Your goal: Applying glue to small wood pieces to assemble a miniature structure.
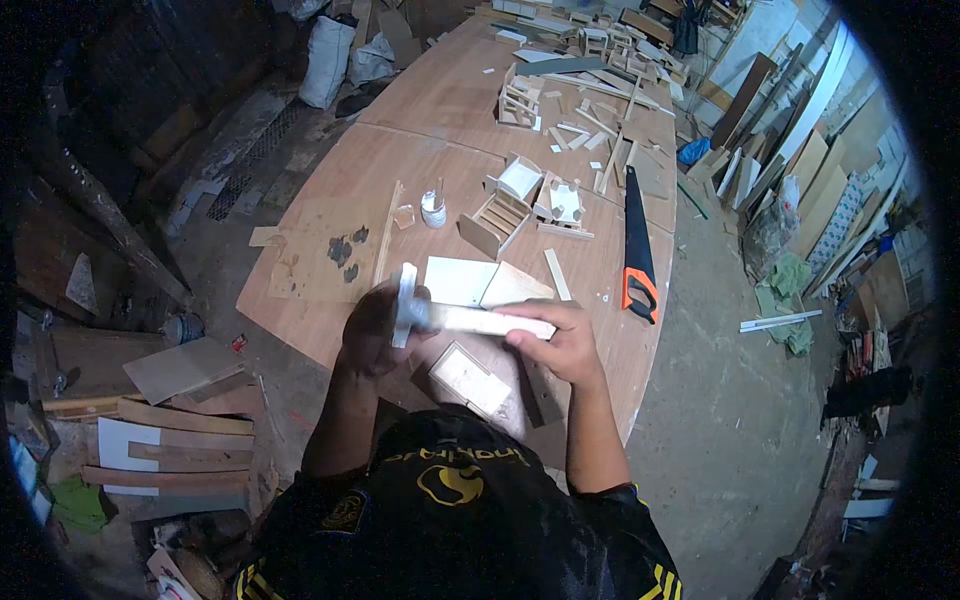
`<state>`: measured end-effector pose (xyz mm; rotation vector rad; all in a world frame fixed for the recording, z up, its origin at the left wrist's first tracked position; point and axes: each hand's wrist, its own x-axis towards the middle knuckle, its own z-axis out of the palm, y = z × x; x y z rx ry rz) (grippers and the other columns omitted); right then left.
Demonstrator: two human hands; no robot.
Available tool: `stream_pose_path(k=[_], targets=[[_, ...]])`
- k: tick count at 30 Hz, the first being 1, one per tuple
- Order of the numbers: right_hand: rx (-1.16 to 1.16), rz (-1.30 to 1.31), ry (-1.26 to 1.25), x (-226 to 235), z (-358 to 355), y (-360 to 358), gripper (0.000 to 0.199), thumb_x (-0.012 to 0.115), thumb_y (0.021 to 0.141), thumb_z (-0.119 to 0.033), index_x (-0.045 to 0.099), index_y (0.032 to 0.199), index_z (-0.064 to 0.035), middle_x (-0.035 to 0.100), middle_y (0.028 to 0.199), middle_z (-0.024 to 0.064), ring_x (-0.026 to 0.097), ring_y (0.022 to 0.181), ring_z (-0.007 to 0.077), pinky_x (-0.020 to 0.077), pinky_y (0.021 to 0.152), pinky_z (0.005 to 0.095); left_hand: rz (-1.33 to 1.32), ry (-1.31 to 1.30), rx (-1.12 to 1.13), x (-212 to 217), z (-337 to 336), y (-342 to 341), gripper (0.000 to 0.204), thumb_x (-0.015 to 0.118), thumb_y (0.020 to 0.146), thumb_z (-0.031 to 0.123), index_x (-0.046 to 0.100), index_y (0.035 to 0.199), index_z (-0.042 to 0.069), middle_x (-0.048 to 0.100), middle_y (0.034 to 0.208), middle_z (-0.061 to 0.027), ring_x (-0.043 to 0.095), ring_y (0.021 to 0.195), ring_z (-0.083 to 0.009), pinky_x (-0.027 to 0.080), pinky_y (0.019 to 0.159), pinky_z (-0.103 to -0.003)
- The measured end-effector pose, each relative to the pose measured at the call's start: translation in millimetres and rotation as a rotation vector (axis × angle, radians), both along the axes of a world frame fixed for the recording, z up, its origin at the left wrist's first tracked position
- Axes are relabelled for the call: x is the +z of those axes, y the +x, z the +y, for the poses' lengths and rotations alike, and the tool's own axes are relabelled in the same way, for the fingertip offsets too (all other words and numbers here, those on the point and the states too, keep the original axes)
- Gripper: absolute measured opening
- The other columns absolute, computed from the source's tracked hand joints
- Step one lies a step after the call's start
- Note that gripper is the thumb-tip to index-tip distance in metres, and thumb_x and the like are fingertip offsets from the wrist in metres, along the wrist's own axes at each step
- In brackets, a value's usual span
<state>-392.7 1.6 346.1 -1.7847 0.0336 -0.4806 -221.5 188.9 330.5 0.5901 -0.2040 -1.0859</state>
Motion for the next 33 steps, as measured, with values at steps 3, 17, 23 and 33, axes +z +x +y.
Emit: stream_pose_path(k=[3, 17, 23, 33], targets=[[-0.19, 0.023, 0.035, -4, 0, -1, 0.028, 0.07, 0.08, -0.011, 0.068, 0.104, 0.0028, 0.07, 0.094, 0.0133, 0.066, 0.082, 0.0156, 0.0501, 0.075, 0.0278, 0.104, -0.265, -0.138, -7, -4, 7, 0.025, 0.063, 0.089, 0.023, 0.056, 0.1, 0.002, 0.055, 0.08, -0.0056, 0.046, 0.068, -0.0148, 0.043, 0.066, -0.031], [-0.08, -0.013, 0.05, 5, 11, 7, 0.032, 0.07, 0.079, -0.016, 0.067, 0.101, 0.0058, 0.067, 0.081, 0.0089, 0.059, 0.065, 0.0106, 0.0457, 0.059, 0.023, 0.064, -0.279, -0.159, -1, 12, 15, 0.03, 0.068, 0.083, 0.027, 0.053, 0.098, 0.006, 0.054, 0.083, -0.0039, 0.044, 0.072, -0.0113, 0.04, 0.069, -0.029], [-0.185, 0.04, 0.019, 7, 25, 16, 0.028, 0.07, 0.08, -0.007, 0.067, 0.106, 0.0037, 0.069, 0.097, 0.0112, 0.063, 0.082, 0.0125, 0.0485, 0.07, 0.0244, 0.031, -0.154, -0.075, -23, 26, 22, 0.04, 0.058, 0.086, 0.022, 0.052, 0.116, -0.004, 0.059, 0.101, -0.0123, 0.06, 0.094, -0.0212, 0.052, 0.082, -0.038], [-0.025, 0.073, 0.043, -4, 40, 42, 0.028, 0.069, 0.082, -0.011, 0.067, 0.105, 0.0033, 0.068, 0.092, 0.0082, 0.061, 0.074, 0.0111, 0.0475, 0.066, 0.0231, 0.069, -0.322, -0.133, -25, 48, 45, 0.039, 0.052, 0.09, 0.019, 0.05, 0.12, -0.006, 0.059, 0.101, -0.013, 0.059, 0.087, -0.0197, 0.05, 0.081, -0.034]])
